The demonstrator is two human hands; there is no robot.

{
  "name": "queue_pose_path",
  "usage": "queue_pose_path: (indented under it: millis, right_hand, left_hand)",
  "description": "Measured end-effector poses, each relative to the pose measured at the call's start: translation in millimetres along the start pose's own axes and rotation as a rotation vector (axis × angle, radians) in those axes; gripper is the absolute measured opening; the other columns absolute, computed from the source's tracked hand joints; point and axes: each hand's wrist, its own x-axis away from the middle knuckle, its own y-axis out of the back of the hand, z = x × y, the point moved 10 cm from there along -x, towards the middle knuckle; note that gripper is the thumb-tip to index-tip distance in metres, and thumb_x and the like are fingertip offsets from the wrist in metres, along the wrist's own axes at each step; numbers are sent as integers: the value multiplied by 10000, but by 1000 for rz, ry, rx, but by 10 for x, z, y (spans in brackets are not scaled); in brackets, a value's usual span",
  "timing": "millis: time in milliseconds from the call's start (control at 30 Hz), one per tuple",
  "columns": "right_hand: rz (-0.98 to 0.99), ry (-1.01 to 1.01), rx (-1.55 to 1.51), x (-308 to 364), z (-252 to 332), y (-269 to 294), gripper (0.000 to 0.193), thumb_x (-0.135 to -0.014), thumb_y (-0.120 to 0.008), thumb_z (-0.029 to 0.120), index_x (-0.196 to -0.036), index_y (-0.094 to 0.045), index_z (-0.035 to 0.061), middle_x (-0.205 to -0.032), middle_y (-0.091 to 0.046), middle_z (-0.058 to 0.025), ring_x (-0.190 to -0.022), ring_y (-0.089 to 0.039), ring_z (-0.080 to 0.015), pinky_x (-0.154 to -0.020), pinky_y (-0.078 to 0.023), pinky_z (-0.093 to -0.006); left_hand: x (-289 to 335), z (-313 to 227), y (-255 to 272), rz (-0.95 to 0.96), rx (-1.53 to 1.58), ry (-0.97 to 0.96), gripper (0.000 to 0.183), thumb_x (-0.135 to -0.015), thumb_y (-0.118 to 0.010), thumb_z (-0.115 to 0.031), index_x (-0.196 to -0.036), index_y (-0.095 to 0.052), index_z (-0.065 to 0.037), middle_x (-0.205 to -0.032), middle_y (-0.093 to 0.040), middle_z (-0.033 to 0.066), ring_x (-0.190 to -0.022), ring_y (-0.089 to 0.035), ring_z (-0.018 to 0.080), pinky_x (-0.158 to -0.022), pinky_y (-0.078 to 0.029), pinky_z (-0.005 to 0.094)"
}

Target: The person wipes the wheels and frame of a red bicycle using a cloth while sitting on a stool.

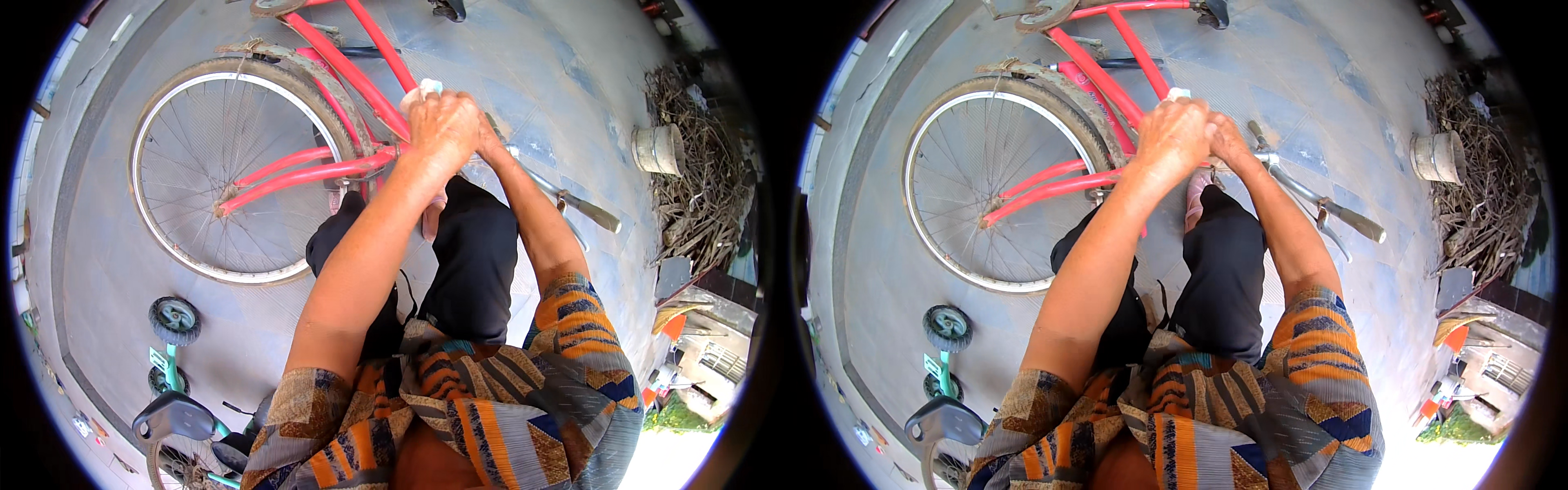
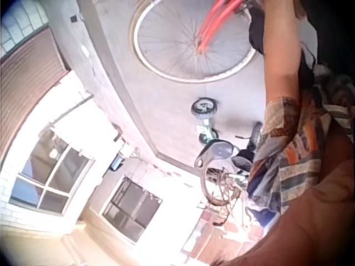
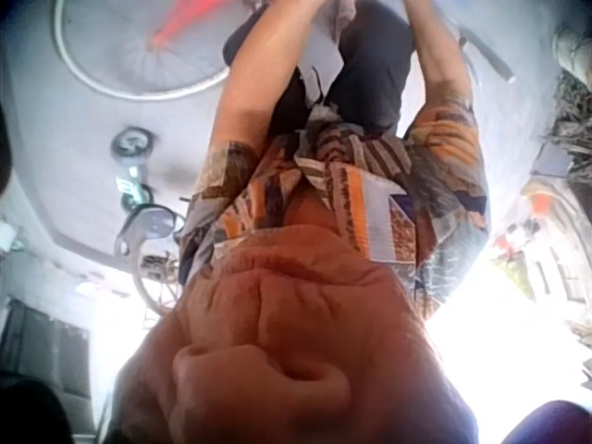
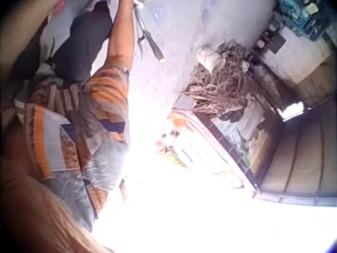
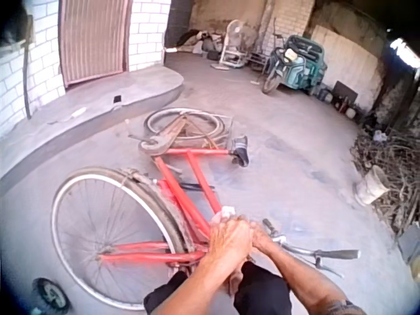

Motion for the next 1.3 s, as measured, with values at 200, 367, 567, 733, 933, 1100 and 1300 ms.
queue_pose_path:
  millis: [200,367,567,733,933,1100,1300]
  right_hand:
    - [-142,-210,-785,297,571,534,373,-894,-598,256,-1203,-601,46,-1016,-656,-82,-918,-586,-138,-826,-459,-279]
    - [-247,-204,-1400,370,744,620,352,-947,-521,234,-1211,-524,3,-1092,-619,-111,-977,-617,-234,-880,-508,-388]
    - [-338,-336,-1642,492,555,353,324,-965,-494,262,-1179,-529,21,-1070,-620,-110,-966,-612,-239,-859,-504,-393]
    - [-438,-304,-1425,493,434,511,326,-950,-531,259,-1143,-567,-2,-1019,-641,-93,-905,-623,-194,-780,-510,-350]
    - [-539,-106,-732,434,431,967,262,-894,-625,239,-855,-686,-13,-706,-613,16,-633,-497,-59,-553,-401,-238]
    - [-547,-220,-839,433,219,978,221,-852,-674,199,-837,-692,-21,-698,-622,-6,-615,-512,-72,-544,-422,-258]
    - [-624,-292,-1308,502,25,1013,324,-840,-703,202,-1045,-605,-29,-890,-661,-81,-739,-619,-143,-617,-500,-284]
  left_hand:
    - [-93,460,319,-226,185,258,360,-813,-624,-227,-1091,-628,2,-992,-663,211,-965,-625,369,-841,-477,440]
    - [-46,592,47,-1,959,431,463,-829,-659,-309,-1115,-609,51,-905,-677,154,-742,-655,233,-692,-508,336]
    - [3,-121,171,-122,201,-127,388,-812,-681,-266,-986,-586,68,-909,-614,162,-801,-610,302,-727,-470,386]
    - [-104,-118,36,-84,141,-98,202,-799,-696,-151,-882,-610,12,-787,-621,110,-711,-600,204,-663,-469,349]
    - [-249,393,-72,-84,1195,323,188,-790,-737,-81,-705,-576,-32,-692,-596,6,-583,-498,61,-487,-403,240]
    - [-291,553,104,-264,1444,382,110,-877,-641,-90,-862,-575,-3,-817,-639,80,-692,-618,142,-620,-531,297]
    - [-295,564,-92,-159,1529,450,144,-921,-581,-137,-917,-581,7,-896,-641,99,-838,-633,173,-787,-515,309]
